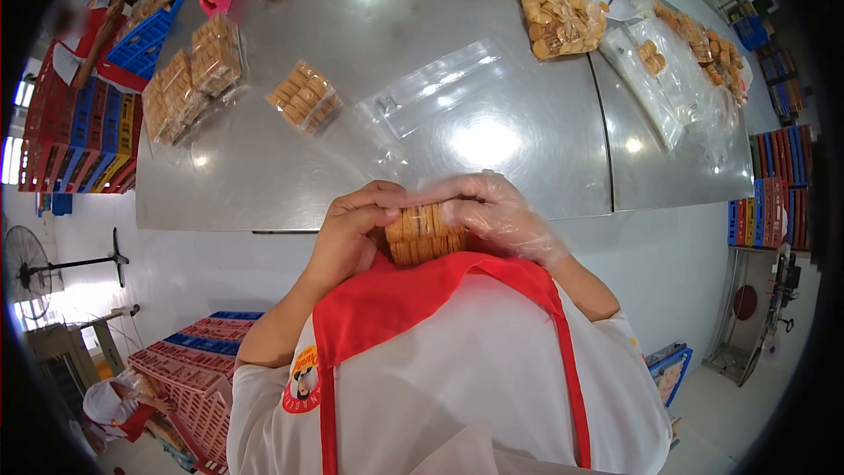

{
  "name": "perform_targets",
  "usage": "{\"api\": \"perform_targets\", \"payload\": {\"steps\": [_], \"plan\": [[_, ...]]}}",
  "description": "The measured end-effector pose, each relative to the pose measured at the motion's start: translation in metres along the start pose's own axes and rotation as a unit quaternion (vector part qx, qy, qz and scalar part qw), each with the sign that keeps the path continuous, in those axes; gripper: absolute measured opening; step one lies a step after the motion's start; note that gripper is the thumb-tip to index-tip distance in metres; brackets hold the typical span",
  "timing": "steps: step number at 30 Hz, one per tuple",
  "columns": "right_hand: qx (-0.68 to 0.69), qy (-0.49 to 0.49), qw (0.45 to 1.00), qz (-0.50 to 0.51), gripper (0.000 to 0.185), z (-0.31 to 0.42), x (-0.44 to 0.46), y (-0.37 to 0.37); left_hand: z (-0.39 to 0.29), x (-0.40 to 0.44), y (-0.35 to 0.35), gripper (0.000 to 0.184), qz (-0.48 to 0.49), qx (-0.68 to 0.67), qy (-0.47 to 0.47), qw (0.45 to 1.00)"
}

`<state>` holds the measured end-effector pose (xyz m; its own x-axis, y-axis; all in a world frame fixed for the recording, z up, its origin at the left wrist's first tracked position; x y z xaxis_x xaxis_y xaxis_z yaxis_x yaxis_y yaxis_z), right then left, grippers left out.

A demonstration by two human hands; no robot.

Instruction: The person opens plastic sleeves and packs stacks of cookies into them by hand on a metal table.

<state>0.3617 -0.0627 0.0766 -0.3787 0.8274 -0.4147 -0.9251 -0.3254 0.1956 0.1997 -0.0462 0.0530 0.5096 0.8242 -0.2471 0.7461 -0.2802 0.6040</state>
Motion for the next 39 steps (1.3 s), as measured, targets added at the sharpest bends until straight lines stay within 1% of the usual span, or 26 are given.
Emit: {"api": "perform_targets", "payload": {"steps": [3, 4, 6, 7, 8, 9, 12, 15, 17, 18, 20, 21, 23, 24, 26, 27, 29, 32, 33, 35, 36, 37, 39], "plan": [[-0.008, -0.046, 0.999, 0.001, 0.027, 0.002, 0.001, 0.0, 0.0, -0.001, -0.004, 0.028, 0.024, 0.058, 0.005, 0.998], [0.004, -0.045, 0.999, 0.006, 0.027, 0.0, 0.001, 0.0, 0.002, -0.002, -0.007, 0.029, 0.032, 0.078, 0.006, 0.996], [0.031, -0.042, 0.999, 0.014, 0.025, -0.005, 0.002, -0.001, -0.004, -0.005, -0.001, 0.032, 0.085, 0.108, 0.056, 0.989], [0.027, -0.026, 0.999, 0.016, 0.025, -0.005, 0.001, 0.001, -0.007, -0.006, 0.002, 0.033, 0.113, 0.123, 0.079, 0.983], [0.024, -0.009, 1.0, 0.018, 0.024, -0.003, -0.001, 0.003, -0.007, -0.007, 0.003, 0.035, 0.119, 0.136, 0.091, 0.979], [0.02, 0.008, 1.0, 0.021, 0.024, -0.003, -0.002, 0.004, -0.007, -0.008, 0.004, 0.036, 0.126, 0.149, 0.102, 0.976], [-0.01, -0.001, 1.0, 0.023, 0.024, -0.005, -0.001, 0.002, -0.007, -0.008, 0.003, 0.037, 0.123, 0.186, 0.111, 0.968], [-0.114, -0.08, 0.99, 0.008, 0.026, 0.003, 0.005, -0.001, -0.004, -0.004, -0.007, 0.036, 0.118, 0.199, 0.112, 0.966], [-0.097, -0.039, 0.995, 0.006, 0.029, -0.003, 0.012, -0.003, 0.0, 0.001, -0.012, 0.035, 0.107, 0.212, 0.122, 0.964], [-0.087, -0.018, 0.996, -0.003, 0.031, -0.007, 0.013, -0.005, 0.006, 0.003, -0.018, 0.035, 0.072, 0.154, 0.091, 0.981], [-0.064, 0.0, 0.998, -0.01, 0.029, -0.011, 0.017, -0.006, 0.021, 0.004, -0.026, 0.035, 0.004, 0.044, 0.026, 0.999], [-0.053, 0.004, 0.999, -0.009, 0.028, -0.011, 0.018, -0.005, 0.022, 0.005, -0.025, 0.034, 0.005, 0.042, 0.028, 0.999], [-0.064, -0.04, 0.997, -0.011, 0.029, -0.008, 0.017, -0.005, 0.02, 0.003, -0.028, 0.033, -0.003, 0.041, 0.04, 0.998], [-0.071, -0.063, 0.995, -0.007, 0.029, -0.008, 0.017, -0.004, 0.02, 0.004, -0.026, 0.032, 0.009, 0.042, 0.047, 0.998], [-0.063, -0.055, 0.996, 0.003, 0.031, -0.015, 0.017, -0.004, 0.02, 0.006, -0.028, 0.029, 0.029, 0.048, 0.069, 0.996], [-0.062, -0.057, 0.996, 0.012, 0.032, -0.016, 0.019, -0.004, 0.022, 0.006, -0.03, 0.028, 0.041, 0.078, 0.078, 0.993], [-0.07, -0.076, 0.995, 0.001, 0.031, -0.021, 0.018, -0.012, 0.021, 0.011, -0.035, 0.026, 0.054, 0.147, 0.112, 0.981], [-0.054, -0.101, 0.993, -0.004, 0.03, -0.026, 0.015, -0.014, 0.011, 0.012, -0.026, 0.023, 0.073, 0.265, 0.137, 0.952], [-0.045, -0.107, 0.993, -0.01, 0.03, -0.027, 0.015, -0.015, 0.009, 0.01, -0.024, 0.022, 0.067, 0.264, 0.133, 0.953], [-0.15, -0.219, 0.964, 0.0, 0.03, -0.019, 0.01, -0.014, 0.004, 0.011, -0.016, 0.021, 0.064, 0.257, 0.128, 0.956], [-0.201, -0.276, 0.94, 0.001, 0.03, -0.01, 0.007, -0.01, 0.002, 0.013, -0.015, 0.021, 0.061, 0.25, 0.13, 0.958], [-0.252, -0.292, 0.922, -0.036, 0.03, -0.005, 0.004, -0.008, 0.005, 0.015, -0.016, 0.02, 0.062, 0.243, 0.13, 0.959], [-0.367, -0.308, 0.875, -0.063, 0.031, 0.011, -0.006, 0.003, 0.007, 0.019, -0.017, 0.02, 0.083, 0.252, 0.14, 0.954]]}}
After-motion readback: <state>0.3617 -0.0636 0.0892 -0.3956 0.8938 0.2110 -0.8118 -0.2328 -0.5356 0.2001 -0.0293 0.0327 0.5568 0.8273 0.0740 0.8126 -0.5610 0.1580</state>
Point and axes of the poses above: each hand's wrist, its own x-axis towards the middle knuckle, its own y-axis out of the palm, z = x × y, the point moved 8 cm from there along x, towards the middle knuckle, and after that the axes turned 6 degrees about y, right-handed, at the moved point
